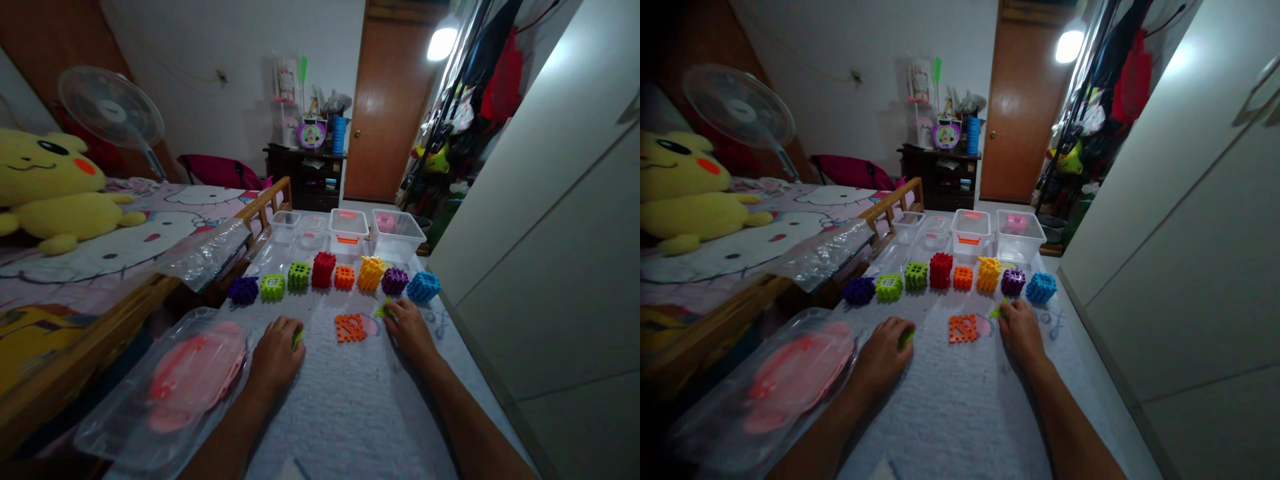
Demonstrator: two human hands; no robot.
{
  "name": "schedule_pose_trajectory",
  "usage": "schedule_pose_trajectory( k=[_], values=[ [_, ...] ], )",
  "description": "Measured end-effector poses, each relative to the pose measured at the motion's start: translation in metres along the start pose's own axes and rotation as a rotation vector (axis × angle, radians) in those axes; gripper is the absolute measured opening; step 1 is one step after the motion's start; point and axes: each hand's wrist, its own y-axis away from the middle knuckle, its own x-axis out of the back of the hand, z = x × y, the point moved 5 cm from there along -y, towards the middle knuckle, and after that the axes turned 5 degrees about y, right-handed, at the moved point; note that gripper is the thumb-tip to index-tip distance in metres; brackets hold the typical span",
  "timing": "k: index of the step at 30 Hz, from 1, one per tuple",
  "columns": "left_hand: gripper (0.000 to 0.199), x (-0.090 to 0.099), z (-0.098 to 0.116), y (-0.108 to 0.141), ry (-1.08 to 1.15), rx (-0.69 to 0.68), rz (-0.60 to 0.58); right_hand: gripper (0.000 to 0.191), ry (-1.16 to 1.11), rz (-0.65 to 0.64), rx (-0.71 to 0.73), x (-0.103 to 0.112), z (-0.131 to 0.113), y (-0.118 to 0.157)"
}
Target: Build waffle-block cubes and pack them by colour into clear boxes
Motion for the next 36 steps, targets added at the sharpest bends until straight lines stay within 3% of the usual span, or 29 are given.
schedule_pose_trajectory(
  k=[4, 9, 13, 16, 19, 24, 27, 29, 32, 36],
  values=[
    [0.018, 0.001, 0.004, -0.003, 0.245, -0.006, 0.013, 0.022, -0.043, -0.041, 0.039, 0.001, 0.0, 0.001],
    [0.024, 0.005, 0.005, -0.005, 0.465, 0.037, 0.063, 0.021, -0.177, 0.009, 0.092, 0.014, -0.006, 0.007],
    [0.025, 0.007, 0.0, -0.007, 0.48, 0.079, 0.096, 0.029, -0.407, 0.034, -0.031, 0.022, -0.002, 0.01],
    [0.022, 0.004, -0.002, -0.006, 0.427, 0.08, 0.058, 0.036, -0.539, -0.052, -0.112, 0.013, 0.002, 0.011],
    [0.02, 0.0, 0.002, -0.005, 0.306, 0.029, 0.011, 0.036, -0.43, -0.072, -0.078, 0.007, 0.002, 0.01],
    [0.018, -0.004, 0.01, -0.003, 0.186, -0.065, -0.045, 0.029, -0.198, 0.101, 0.096, 0.014, -0.018, 0.01],
    [0.016, -0.006, 0.012, -0.002, 0.168, -0.087, -0.074, 0.03, -0.187, 0.035, 0.261, 0.009, -0.045, 0.016],
    [0.015, -0.007, 0.013, -0.002, 0.166, -0.094, -0.078, 0.041, -0.163, -0.033, 0.337, 0.002, -0.062, 0.02],
    [0.016, -0.008, 0.012, -0.002, 0.166, -0.094, -0.074, 0.055, -0.11, -0.106, 0.348, -0.007, -0.075, 0.022],
    [0.017, -0.01, 0.01, -0.002, 0.171, -0.094, -0.076, 0.048, -0.067, -0.149, 0.315, -0.01, -0.077, 0.018]
  ],
)
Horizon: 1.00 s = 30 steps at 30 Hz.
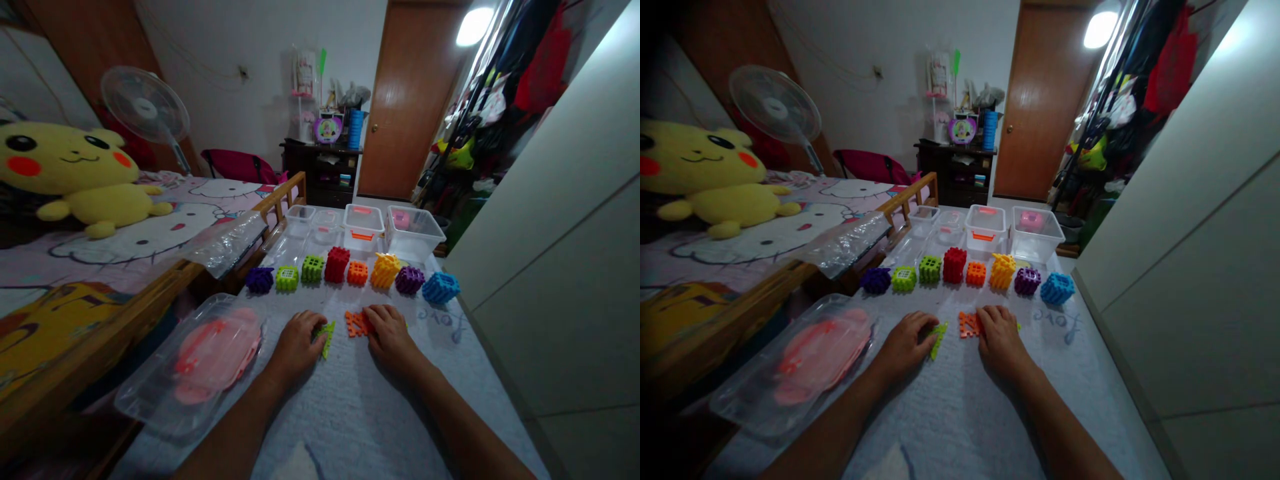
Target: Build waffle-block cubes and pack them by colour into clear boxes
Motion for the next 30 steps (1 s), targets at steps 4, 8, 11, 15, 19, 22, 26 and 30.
schedule_pose_trajectory(
  k=[4, 8, 11, 15, 19, 22, 26, 30],
  values=[
    [0.017, -0.001, -0.001, 0.0, 0.006, 0.004, -0.007, 0.042, 0.002, 0.015, -0.024, 0.006, 0.006, 0.003],
    [0.017, -0.001, -0.002, 0.0, 0.014, 0.016, -0.012, 0.039, 0.008, 0.03, -0.013, 0.01, 0.01, 0.008],
    [0.017, -0.001, -0.002, 0.001, 0.019, 0.022, -0.017, 0.038, 0.024, 0.025, -0.029, 0.01, 0.011, 0.009],
    [0.018, -0.001, -0.001, 0.001, 0.023, 0.025, -0.017, 0.037, -0.025, 0.049, -0.069, 0.012, 0.012, 0.008],
    [0.018, -0.001, -0.002, 0.0, 0.02, 0.028, -0.022, 0.027, -0.157, 0.21, -0.129, 0.023, 0.015, 0.007],
    [0.017, 0.0, -0.002, 0.0, 0.013, 0.021, -0.021, 0.023, -0.273, 0.283, -0.116, 0.026, 0.01, 0.006],
    [0.017, 0.0, -0.001, -0.001, 0.01, 0.016, -0.019, 0.027, -0.343, 0.265, -0.079, 0.018, -0.003, 0.003],
    [0.017, 0.0, 0.0, 0.0, 0.005, 0.027, -0.023, 0.036, -0.347, 0.25, -0.053, 0.006, -0.008, 0.003]
  ],
)
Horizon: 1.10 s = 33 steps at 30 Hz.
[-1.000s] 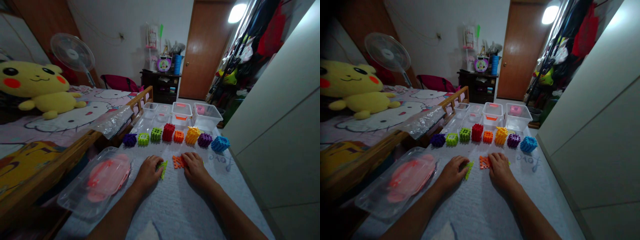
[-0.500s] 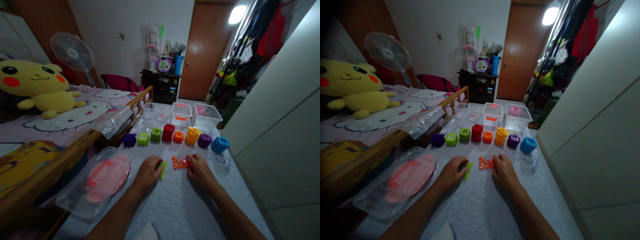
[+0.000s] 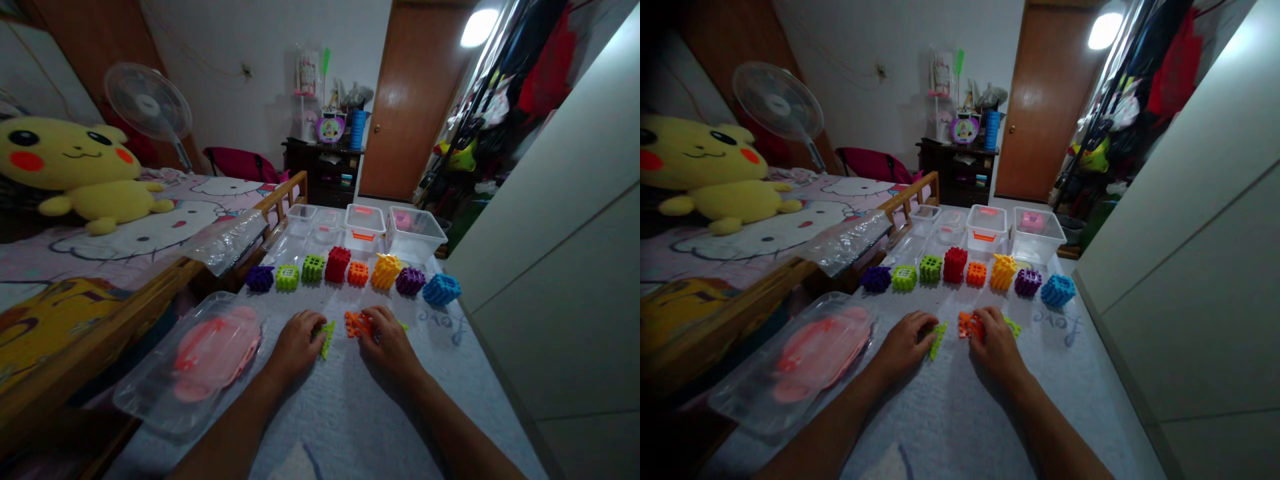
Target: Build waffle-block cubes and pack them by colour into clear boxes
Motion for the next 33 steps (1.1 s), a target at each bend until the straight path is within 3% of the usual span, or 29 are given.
schedule_pose_trajectory(
  k=[5, 10, 12, 15, 18, 20, 24, 29, 33],
  values=[
    [0.018, 0.0, 0.002, 0.001, 0.005, -0.005, -0.002, 0.051, 0.001, -0.052, 0.13, -0.006, -0.001, 0.001],
    [0.018, 0.0, 0.001, 0.001, 0.013, -0.004, 0.006, 0.041, 0.194, -0.029, 0.242, -0.003, -0.009, 0.0],
    [0.019, -0.001, 0.0, 0.001, 0.015, -0.001, 0.008, 0.034, 0.243, -0.001, 0.197, 0.002, -0.011, -0.001],
    [0.018, 0.0, 0.0, 0.0, 0.007, -0.004, 0.003, 0.018, 0.316, -0.084, 0.039, 0.005, -0.011, 0.002],
    [0.019, 0.0, 0.001, 0.0, 0.0, -0.009, 0.001, 0.031, 0.429, -0.195, -0.054, 0.001, -0.014, 0.007],
    [0.019, 0.001, 0.001, 0.0, 0.002, -0.008, 0.006, 0.03, 0.469, -0.229, -0.053, -0.002, -0.018, 0.009],
    [0.018, 0.001, 0.001, 0.0, 0.004, -0.011, 0.004, 0.009, 0.47, -0.242, -0.03, -0.004, -0.02, 0.011],
    [0.017, 0.001, 0.001, 0.0, 0.006, 0.003, 0.002, 0.014, 0.372, -0.183, -0.064, 0.004, -0.013, 0.012],
    [0.019, 0.001, 0.002, 0.0, -0.004, 0.006, -0.007, 0.016, 0.243, -0.133, 0.051, 0.002, -0.013, 0.007]
  ],
)
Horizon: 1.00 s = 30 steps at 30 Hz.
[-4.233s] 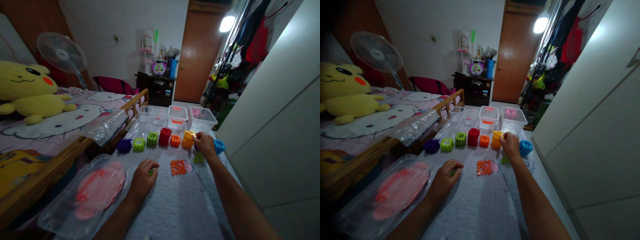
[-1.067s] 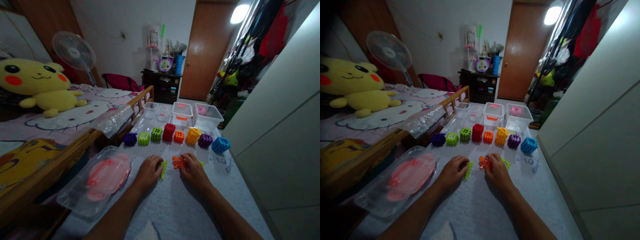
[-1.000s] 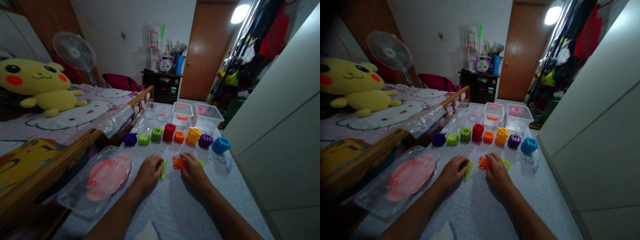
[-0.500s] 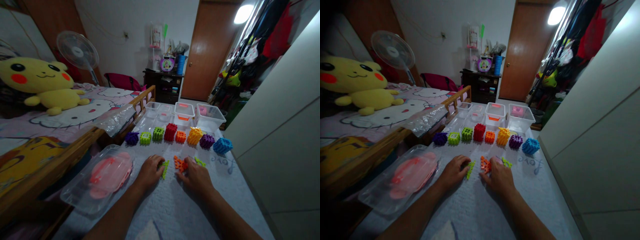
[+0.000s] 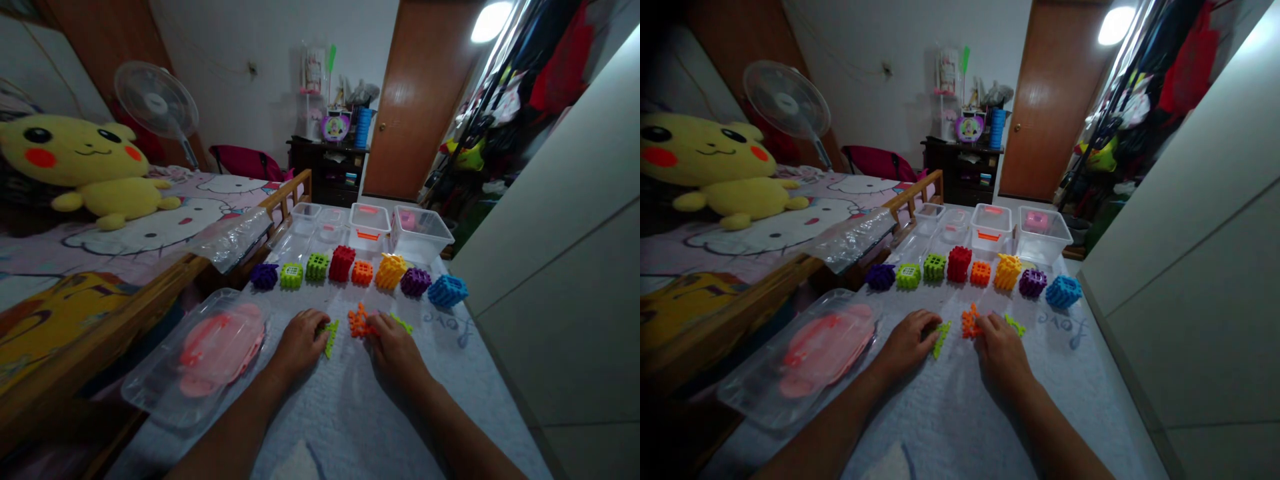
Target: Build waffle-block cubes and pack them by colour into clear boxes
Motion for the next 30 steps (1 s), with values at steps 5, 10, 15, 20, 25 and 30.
schedule_pose_trajectory(
  k=[5, 10, 15, 20, 25, 30],
  values=[
    [0.019, 0.0, 0.0, 0.001, -0.002, -0.012, 0.006, 0.013, 0.045, -0.026, 0.128, -0.007, -0.004, -0.006],
    [0.019, 0.001, 0.001, 0.001, 0.012, -0.01, 0.011, 0.008, -0.002, -0.01, 0.08, -0.002, -0.005, -0.003],
    [0.019, 0.0, 0.0, 0.001, 0.006, -0.02, 0.01, 0.006, -0.009, 0.007, 0.053, -0.006, -0.004, -0.006],
    [0.019, 0.0, 0.0, 0.001, -0.002, -0.018, 0.005, 0.002, -0.073, 0.008, 0.017, -0.008, 0.002, -0.006],
    [0.018, 0.001, 0.0, 0.0, 0.006, -0.007, 0.005, 0.004, -0.096, 0.013, -0.009, -0.004, 0.01, -0.005],
    [0.018, 0.0, -0.001, 0.001, 0.014, -0.007, -0.001, 0.005, -0.077, 0.012, -0.009, -0.006, 0.013, -0.005]
  ],
)
